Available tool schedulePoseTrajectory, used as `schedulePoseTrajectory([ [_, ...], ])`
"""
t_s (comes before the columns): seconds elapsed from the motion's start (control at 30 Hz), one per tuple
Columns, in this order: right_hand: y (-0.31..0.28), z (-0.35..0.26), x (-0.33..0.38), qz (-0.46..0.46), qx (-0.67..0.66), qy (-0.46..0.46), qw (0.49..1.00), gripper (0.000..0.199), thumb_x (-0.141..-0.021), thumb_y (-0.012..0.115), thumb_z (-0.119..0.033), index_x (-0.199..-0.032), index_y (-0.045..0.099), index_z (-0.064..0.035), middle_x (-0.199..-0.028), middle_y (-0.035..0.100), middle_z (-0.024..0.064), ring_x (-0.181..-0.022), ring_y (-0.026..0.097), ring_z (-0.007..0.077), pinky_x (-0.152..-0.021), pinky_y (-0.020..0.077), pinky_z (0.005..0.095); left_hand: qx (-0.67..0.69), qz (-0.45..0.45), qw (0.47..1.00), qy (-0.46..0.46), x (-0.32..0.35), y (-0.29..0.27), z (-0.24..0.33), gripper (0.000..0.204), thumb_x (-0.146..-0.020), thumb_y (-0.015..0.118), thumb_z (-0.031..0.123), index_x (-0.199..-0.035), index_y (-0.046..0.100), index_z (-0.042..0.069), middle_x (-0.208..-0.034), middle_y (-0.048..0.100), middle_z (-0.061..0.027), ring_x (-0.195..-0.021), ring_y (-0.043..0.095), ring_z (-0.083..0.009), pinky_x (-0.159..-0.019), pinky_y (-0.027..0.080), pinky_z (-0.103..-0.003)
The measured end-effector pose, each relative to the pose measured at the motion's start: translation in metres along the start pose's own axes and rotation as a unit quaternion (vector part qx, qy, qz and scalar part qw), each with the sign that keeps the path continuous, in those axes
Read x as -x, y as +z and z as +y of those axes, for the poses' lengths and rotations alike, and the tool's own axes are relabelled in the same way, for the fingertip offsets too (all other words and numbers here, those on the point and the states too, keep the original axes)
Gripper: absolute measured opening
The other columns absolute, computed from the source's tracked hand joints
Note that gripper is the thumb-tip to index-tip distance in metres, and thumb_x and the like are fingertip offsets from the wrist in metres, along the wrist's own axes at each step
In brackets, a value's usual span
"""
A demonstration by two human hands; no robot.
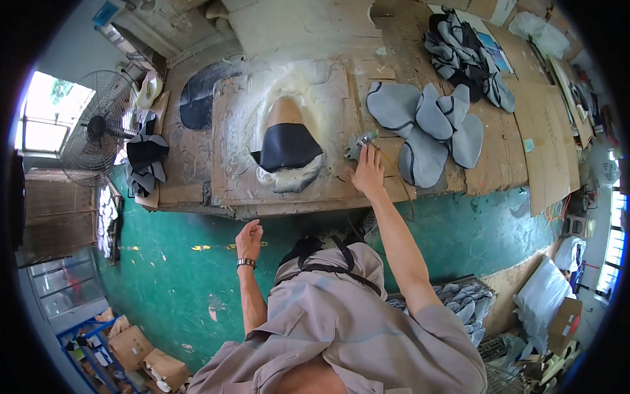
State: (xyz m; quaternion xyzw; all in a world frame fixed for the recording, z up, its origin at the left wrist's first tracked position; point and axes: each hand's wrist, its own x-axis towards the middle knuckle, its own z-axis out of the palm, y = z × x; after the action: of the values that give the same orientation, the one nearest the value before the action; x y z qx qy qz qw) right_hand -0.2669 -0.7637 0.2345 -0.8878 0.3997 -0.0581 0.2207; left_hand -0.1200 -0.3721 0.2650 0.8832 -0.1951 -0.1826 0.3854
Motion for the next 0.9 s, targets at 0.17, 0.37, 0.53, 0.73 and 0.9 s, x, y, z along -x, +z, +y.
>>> schedulePoseTrajectory([
  [0.17,0.056,0.004,0.013,-0.019,0.046,-0.023,0.999,0.085,-0.095,0.063,-0.043,-0.153,0.028,0.0086,-0.16,0.029,0.0288,-0.151,0.025,0.0416,-0.124,0.0205,0.0475,0.05,0.054,0.996,-0.05,0.012,-0.036,-0.079,0.033,-0.085,0.073,0.005,-0.117,0.071,0.01,-0.095,0.074,-0.0102,-0.086,0.072,-0.0236,-0.079,0.058,-0.035],
  [0.37,0.051,-0.043,0.083,0.032,0.108,-0.051,0.992,0.054,-0.09,0.066,-0.019,-0.138,0.052,0.0015,-0.14,0.051,0.0263,-0.128,0.051,0.0425,-0.107,0.0418,0.0482,-0.017,0.032,0.996,-0.081,0.016,-0.1,-0.108,0.027,-0.086,0.07,0.011,-0.113,0.07,0.01,-0.096,0.071,-0.0104,-0.091,0.069,-0.0312,-0.081,0.055,-0.042],
  [0.53,0.09,-0.133,0.132,-0.138,-0.087,-0.089,0.983,0.03,-0.088,0.065,-0.018,-0.114,0.071,-0.002,-0.104,0.072,0.0194,-0.1,0.068,0.0354,-0.091,0.0525,0.0426,-0.04,0.074,0.993,-0.079,0.003,-0.143,-0.125,0.027,-0.086,0.07,0.011,-0.113,0.07,0.008,-0.092,0.07,-0.0102,-0.088,0.068,-0.0303,-0.079,0.055,-0.041],
  [0.73,0.112,-0.238,0.107,-0.47,-0.073,-0.252,0.843,0.045,-0.087,0.07,-0.024,-0.125,0.066,0.0005,-0.105,0.072,0.0212,-0.098,0.069,0.0357,-0.089,0.0541,0.0431,0.141,0.133,0.973,-0.124,0.007,-0.156,-0.109,0.031,-0.091,0.069,0.01,-0.122,0.068,0.007,-0.104,0.074,-0.0117,-0.095,0.073,-0.0221,-0.083,0.058,-0.034],
  [0.9,0.082,-0.266,0.068,-0.361,-0.049,-0.287,0.886,0.039,-0.09,0.067,-0.023,-0.122,0.065,-0.0006,-0.103,0.071,0.0217,-0.098,0.067,0.0403,-0.086,0.0526,0.048,0.274,0.191,0.937,-0.101,-0.027,-0.187,-0.132,0.032,-0.095,0.068,0.009,-0.126,0.067,0.003,-0.111,0.072,-0.0059,-0.099,0.066,-0.0127,-0.084,0.054,-0.028],
])
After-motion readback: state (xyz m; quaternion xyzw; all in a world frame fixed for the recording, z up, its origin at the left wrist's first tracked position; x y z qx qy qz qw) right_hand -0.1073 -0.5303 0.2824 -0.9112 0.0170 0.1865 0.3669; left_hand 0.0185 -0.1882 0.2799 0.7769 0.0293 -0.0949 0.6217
